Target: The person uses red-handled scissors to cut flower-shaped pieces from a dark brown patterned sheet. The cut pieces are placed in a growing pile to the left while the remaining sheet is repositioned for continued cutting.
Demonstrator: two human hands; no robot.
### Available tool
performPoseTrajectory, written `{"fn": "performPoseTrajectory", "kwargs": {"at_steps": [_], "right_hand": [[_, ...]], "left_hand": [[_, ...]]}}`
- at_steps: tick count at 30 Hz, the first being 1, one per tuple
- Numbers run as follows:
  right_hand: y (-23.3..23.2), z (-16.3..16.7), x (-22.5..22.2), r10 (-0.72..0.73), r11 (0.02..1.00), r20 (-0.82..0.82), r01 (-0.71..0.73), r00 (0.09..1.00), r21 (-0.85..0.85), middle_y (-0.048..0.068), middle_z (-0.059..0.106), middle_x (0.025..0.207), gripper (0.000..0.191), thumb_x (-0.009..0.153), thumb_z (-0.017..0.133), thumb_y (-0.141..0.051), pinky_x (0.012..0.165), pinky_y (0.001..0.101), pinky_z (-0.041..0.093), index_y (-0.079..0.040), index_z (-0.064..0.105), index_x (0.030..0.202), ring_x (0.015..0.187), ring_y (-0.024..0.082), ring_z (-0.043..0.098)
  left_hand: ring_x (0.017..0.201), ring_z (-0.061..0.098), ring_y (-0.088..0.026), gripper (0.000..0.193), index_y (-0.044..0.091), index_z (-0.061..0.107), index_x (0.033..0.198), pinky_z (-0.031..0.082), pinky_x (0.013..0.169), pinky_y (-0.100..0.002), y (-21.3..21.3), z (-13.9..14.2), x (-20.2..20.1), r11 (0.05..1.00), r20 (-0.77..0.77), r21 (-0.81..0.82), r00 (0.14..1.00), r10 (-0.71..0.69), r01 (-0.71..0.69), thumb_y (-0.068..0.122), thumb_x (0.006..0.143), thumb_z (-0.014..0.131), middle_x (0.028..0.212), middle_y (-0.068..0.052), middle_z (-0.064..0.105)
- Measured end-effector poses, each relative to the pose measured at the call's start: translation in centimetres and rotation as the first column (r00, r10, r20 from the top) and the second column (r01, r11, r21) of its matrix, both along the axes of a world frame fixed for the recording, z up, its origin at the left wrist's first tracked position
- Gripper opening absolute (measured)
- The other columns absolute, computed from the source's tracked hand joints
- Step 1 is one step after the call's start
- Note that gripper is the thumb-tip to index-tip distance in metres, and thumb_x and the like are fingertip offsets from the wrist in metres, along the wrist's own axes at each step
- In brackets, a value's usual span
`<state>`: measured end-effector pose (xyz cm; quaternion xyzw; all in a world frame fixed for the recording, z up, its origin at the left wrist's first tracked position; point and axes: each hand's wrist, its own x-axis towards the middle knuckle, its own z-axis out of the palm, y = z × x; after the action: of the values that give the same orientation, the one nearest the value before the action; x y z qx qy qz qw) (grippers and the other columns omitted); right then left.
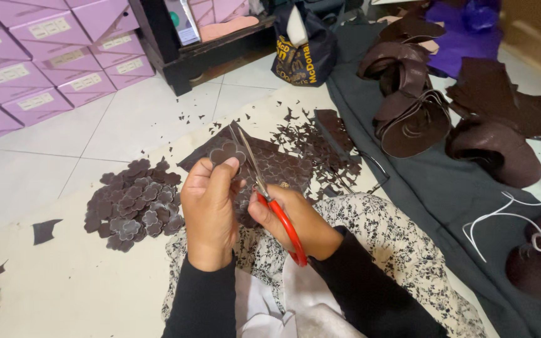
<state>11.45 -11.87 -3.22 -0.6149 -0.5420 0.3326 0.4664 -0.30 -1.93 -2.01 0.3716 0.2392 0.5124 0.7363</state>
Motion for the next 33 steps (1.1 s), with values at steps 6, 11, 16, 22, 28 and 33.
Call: {"fn": "performPoseTrajectory", "kwargs": {"at_steps": [6,11,16,22,28,33], "right_hand": [[-0.4,0.4,-0.4,0.020,0.997,0.035,-0.023,0.999,0.076,0.001,0.055,0.071,0.044,0.103,0.057,-0.046,0.059,0.0276,0.045,-0.003,0.063,0.099,0.066,0.008,0.049],[-0.3,0.1,-0.5,-0.005,1.000,-0.150,0.004,0.989,-0.008,0.000,0.059,0.073,0.049,0.101,0.052,-0.051,0.059,0.0255,0.051,-0.004,0.063,0.095,0.065,0.008,0.058],[-0.5,-0.2,-0.6,-0.019,0.999,-0.160,0.015,0.987,-0.030,0.001,0.059,0.072,0.052,0.101,0.051,-0.053,0.059,0.0254,0.051,-0.003,0.063,0.093,0.065,0.009,0.058],[0.0,-0.5,-0.8,-0.016,1.000,-0.203,0.011,0.979,-0.025,0.001,0.057,0.072,0.051,0.102,0.049,-0.052,0.056,0.0252,0.049,-0.004,0.060,0.090,0.064,0.009,0.056],[0.6,-1.3,-0.7,-0.047,0.998,-0.223,0.037,0.974,-0.049,0.000,0.054,0.066,0.050,0.102,0.050,-0.051,0.051,0.0252,0.045,-0.005,0.057,0.085,0.058,0.008,0.052],[1.2,-1.9,0.2,0.000,0.999,-0.178,-0.008,0.984,-0.046,-0.002,0.049,0.059,0.047,0.101,0.050,-0.052,0.046,0.0262,0.037,-0.008,0.058,0.085,0.052,0.007,0.045]], "left_hand": [[0.070,0.057,-0.008,0.008,0.005,0.063,0.089,0.048,0.067,-0.023,-0.3,0.1,0.1,0.999,0.024,0.035,0.999,0.022,-0.023,0.005,0.095,0.067,0.083,-0.002,0.067],[0.066,0.055,-0.007,0.009,0.006,0.062,0.089,0.045,0.060,-0.023,-0.7,0.4,0.3,1.000,0.003,0.010,1.000,0.010,-0.010,0.008,0.095,0.067,0.077,-0.001,0.063],[0.067,0.056,-0.007,0.009,0.005,0.062,0.089,0.046,0.061,-0.022,-1.0,0.5,0.3,0.999,-0.027,0.021,0.999,0.031,-0.031,0.008,0.095,0.068,0.077,-0.002,0.063],[0.067,0.053,-0.007,0.011,0.005,0.062,0.087,0.044,0.061,-0.023,-0.7,-0.2,0.5,1.000,0.037,0.021,0.999,0.016,-0.016,0.006,0.096,0.068,0.078,-0.001,0.063],[0.070,0.055,-0.006,0.015,0.008,0.060,0.083,0.046,0.067,-0.022,-0.2,-1.3,1.0,0.999,0.031,0.000,0.998,0.054,-0.054,0.006,0.096,0.068,0.082,0.001,0.066],[0.066,0.053,-0.006,0.017,0.010,0.059,0.082,0.044,0.064,-0.022,0.6,-1.8,0.9,0.997,0.007,-0.031,0.997,0.077,-0.077,0.006,0.095,0.069,0.079,0.001,0.065]]}}
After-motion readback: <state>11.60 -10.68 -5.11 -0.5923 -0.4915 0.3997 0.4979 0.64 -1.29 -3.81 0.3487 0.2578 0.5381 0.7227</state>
